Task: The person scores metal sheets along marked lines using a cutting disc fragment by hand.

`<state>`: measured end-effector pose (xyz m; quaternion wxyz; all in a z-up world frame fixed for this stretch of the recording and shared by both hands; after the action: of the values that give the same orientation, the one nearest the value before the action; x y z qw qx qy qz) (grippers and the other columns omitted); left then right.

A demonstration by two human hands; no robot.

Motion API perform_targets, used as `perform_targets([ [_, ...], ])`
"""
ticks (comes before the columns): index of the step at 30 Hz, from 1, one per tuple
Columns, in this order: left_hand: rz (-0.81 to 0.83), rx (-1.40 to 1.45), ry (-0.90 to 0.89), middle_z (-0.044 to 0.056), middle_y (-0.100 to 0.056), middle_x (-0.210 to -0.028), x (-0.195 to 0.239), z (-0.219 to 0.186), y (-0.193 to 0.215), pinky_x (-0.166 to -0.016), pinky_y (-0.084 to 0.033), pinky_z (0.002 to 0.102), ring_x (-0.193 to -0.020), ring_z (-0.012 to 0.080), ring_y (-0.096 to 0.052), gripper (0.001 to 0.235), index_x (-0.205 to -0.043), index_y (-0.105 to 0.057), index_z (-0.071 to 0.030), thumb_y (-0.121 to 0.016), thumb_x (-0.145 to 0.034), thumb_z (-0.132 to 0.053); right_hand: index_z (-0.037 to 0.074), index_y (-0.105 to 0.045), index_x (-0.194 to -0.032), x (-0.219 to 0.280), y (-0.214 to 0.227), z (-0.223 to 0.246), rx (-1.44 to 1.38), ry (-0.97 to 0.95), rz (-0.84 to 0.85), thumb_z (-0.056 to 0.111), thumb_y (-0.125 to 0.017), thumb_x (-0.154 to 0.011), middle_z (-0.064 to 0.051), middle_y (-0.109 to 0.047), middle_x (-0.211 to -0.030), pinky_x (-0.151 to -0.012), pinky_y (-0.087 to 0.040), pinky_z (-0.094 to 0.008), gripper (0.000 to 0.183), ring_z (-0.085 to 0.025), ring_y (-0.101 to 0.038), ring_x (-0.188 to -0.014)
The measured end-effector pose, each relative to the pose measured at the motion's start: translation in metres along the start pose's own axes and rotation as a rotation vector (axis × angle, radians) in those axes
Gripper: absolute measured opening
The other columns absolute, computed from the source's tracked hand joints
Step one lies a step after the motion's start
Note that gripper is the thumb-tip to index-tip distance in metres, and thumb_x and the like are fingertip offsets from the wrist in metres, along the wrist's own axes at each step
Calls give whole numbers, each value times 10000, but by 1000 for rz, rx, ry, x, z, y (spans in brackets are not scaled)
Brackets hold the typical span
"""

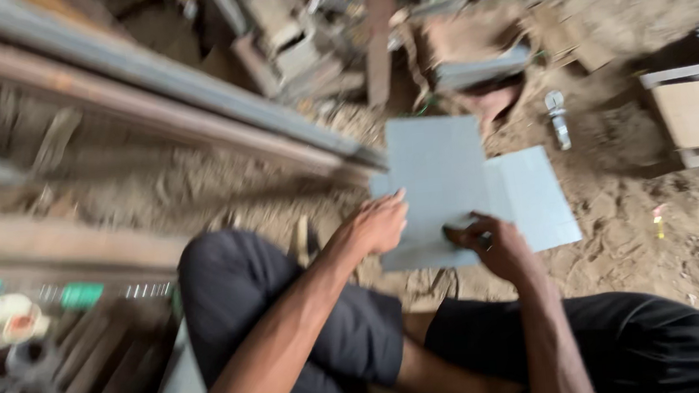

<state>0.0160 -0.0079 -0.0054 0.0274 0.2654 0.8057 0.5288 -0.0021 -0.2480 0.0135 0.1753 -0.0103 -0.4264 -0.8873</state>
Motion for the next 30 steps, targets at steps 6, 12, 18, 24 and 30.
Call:
perform_targets([
  [6, 200, 34, 97, 285, -252, -1641, -13, -2, -2, -1189, -372, 469, -1463, 342, -412, 250, -1127, -608, 56, -510, -1009, -141, 45, -799, -1061, -1, 1, 3, 18, -149, -28, 191, -729, -888, -128, -619, -1431, -918, -595, -438, 237, -377, -737, -1068],
  [12, 74, 33, 48, 237, -267, -1625, -7, 0, -13, -1173, -347, 486, -1476, 350, -360, 352, -1225, -605, 30, -584, -959, -200, 67, -818, -1027, -5, 0, 5, 55, -187, -86, 218, -725, -902, -136, -697, -1329, -893, -591, -444, 217, -391, -748, -991],
  [18, -53, -533, -608, 189, -644, -922, -18, -10, -20, -1179, -276, 541, -1238, 458, -501, 250, -797, -725, -28, -580, -883, -212, 13, -703, -932, -5, -9, -36, -268, -141, -77, 261, -770, -886, -166, -718, -754, -646, -522, -444, 261, -271, -668, -686],
  [24, 232, -83, 44, 190, -176, -1670, -12, 1, -5, -1182, -375, 430, -1537, 310, -267, 302, -1176, -705, -119, -657, -916, -266, 72, -778, -892, 8, -3, -2, 104, -17, -199, 173, -699, -942, -166, -739, -804, -687, -564, -465, 138, -339, -695, -758],
  [30, 306, -166, 76, 141, -116, -1702, -11, -11, 7, -1221, -364, 413, -1565, 276, -232, 273, -1101, -723, -129, -684, -924, -333, 86, -796, -933, 18, 27, 28, -25, -82, -222, 102, -695, -892, -120, -751, -808, -642, -571, -415, 110, -283, -713, -700],
])
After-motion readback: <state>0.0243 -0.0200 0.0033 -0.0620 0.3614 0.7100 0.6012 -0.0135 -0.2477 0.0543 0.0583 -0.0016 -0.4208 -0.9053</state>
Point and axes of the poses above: each hand's wrist, its own x-axis away from the middle knuckle, its own y-axis out of the back of the hand, z = x × y, the point moved 4 cm from there along -x, towards the middle knuckle
